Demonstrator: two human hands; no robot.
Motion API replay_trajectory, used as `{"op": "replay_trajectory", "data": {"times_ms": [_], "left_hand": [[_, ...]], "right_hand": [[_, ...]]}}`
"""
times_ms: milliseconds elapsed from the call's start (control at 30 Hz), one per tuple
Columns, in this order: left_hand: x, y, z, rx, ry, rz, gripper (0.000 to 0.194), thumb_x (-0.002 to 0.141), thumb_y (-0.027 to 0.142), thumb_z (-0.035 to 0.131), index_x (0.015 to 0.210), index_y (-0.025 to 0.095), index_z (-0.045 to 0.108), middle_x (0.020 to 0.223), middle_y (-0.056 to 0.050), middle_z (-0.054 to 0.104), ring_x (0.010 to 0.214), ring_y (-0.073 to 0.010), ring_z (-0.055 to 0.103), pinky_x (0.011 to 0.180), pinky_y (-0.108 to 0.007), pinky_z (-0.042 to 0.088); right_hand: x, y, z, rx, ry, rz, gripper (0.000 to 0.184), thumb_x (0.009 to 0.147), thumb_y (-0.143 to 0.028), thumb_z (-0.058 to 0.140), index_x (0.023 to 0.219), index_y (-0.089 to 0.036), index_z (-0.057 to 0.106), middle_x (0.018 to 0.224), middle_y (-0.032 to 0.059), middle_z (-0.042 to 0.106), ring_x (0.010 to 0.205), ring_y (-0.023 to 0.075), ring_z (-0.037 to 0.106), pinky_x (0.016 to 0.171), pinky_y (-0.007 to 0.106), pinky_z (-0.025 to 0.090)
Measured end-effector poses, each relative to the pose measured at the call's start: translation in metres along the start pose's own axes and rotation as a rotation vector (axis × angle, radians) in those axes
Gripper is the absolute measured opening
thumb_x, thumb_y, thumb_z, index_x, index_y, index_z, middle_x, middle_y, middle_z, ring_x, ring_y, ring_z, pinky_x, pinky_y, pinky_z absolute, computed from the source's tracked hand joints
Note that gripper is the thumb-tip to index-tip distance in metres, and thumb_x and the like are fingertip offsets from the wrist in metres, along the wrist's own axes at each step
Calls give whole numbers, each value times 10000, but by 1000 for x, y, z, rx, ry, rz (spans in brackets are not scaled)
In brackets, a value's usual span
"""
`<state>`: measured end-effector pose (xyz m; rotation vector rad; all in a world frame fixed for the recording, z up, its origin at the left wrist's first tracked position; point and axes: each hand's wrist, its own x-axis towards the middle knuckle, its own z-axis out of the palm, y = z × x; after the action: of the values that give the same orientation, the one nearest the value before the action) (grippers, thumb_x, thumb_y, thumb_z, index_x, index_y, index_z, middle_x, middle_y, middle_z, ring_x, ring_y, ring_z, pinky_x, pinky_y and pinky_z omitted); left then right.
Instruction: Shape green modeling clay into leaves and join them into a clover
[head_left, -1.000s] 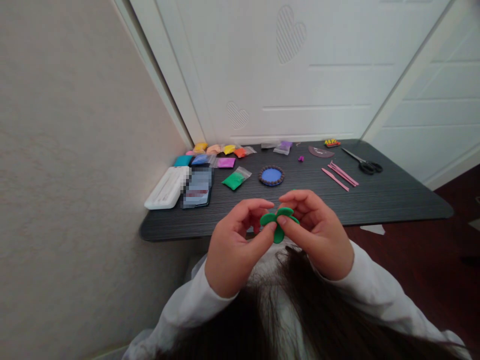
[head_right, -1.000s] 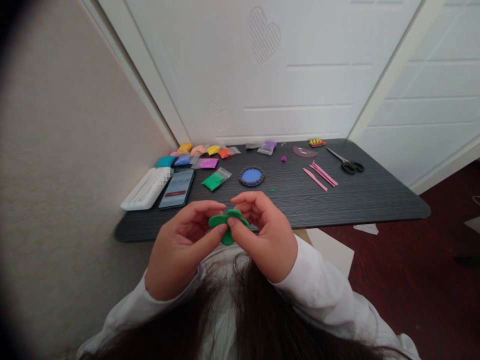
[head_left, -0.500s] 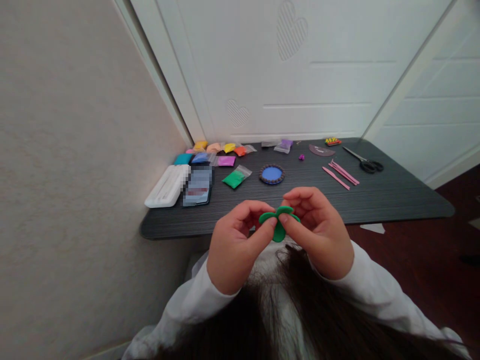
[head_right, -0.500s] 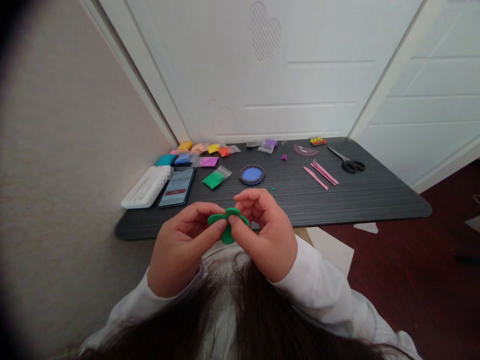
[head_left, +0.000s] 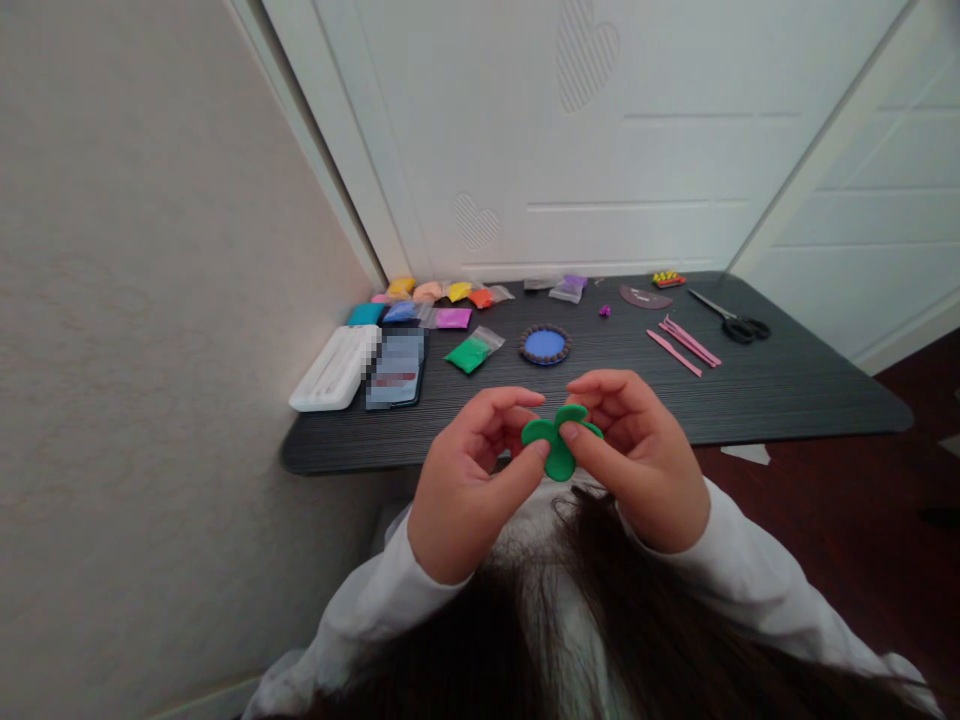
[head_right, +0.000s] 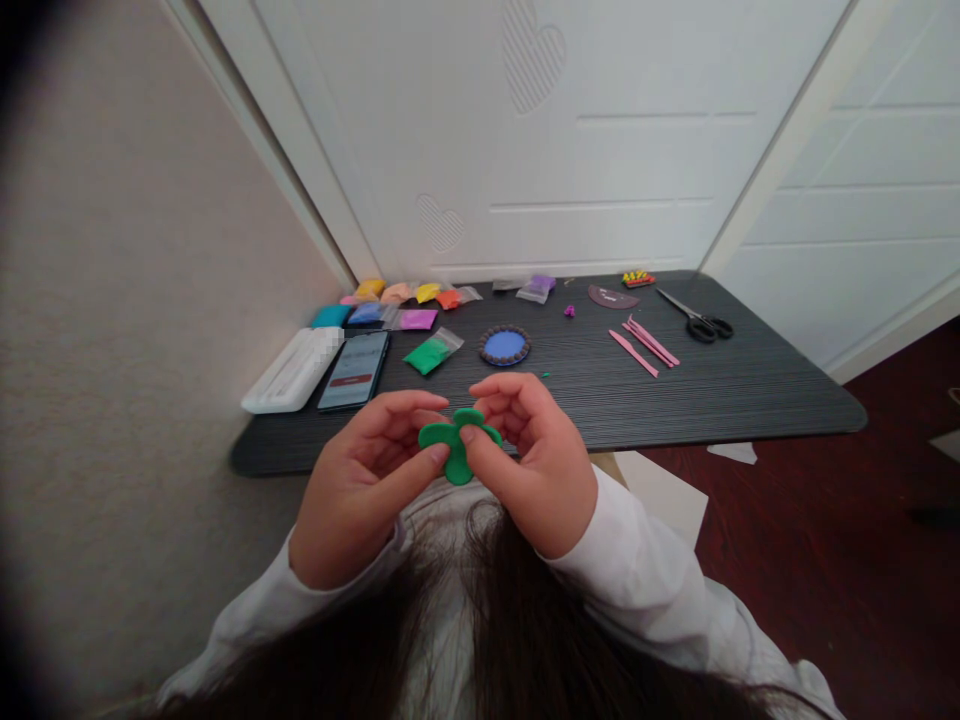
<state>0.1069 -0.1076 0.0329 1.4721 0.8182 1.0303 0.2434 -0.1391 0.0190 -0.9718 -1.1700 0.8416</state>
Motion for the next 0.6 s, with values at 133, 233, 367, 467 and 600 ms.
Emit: {"op": "replay_trajectory", "data": {"times_ms": [133,233,367,467,600], "left_hand": [[0,-1,-1,-23,-36,-16,280,710,133,608,977,197,557,793,-8,624,714,-112,582,649,-213,468],[1,-1,-1,-20,-38,-24,279,712,133,608,978,197,553,793,-5,629,715,-106,587,650,-202,470],[2,-2,0,-43,-8,-20,265,714,134,607,966,196,551,781,8,623,700,-87,583,633,-175,470],[2,-3,1,-57,7,-10,253,722,141,603,960,205,550,774,20,617,701,-77,584,633,-162,473],[1,-4,2,-20,8,0,257,721,134,599,962,207,548,771,20,620,705,-76,587,630,-157,474]], "right_hand": [[-1,0,0,15,-6,13,265,723,-106,580,955,-213,511,801,-17,544,701,80,550,601,205,467],[-1,0,0,27,-12,12,268,725,-104,580,959,-215,512,812,-14,543,720,85,546,622,214,466],[-1,0,-1,65,-49,43,283,734,-99,578,975,-227,504,832,-16,536,743,82,539,657,215,459],[0,1,0,70,-69,76,273,742,-108,579,973,-233,504,833,-15,543,761,87,545,671,220,452],[0,2,0,65,-83,104,261,746,-115,581,964,-237,506,808,-19,546,763,95,558,662,224,448]]}}
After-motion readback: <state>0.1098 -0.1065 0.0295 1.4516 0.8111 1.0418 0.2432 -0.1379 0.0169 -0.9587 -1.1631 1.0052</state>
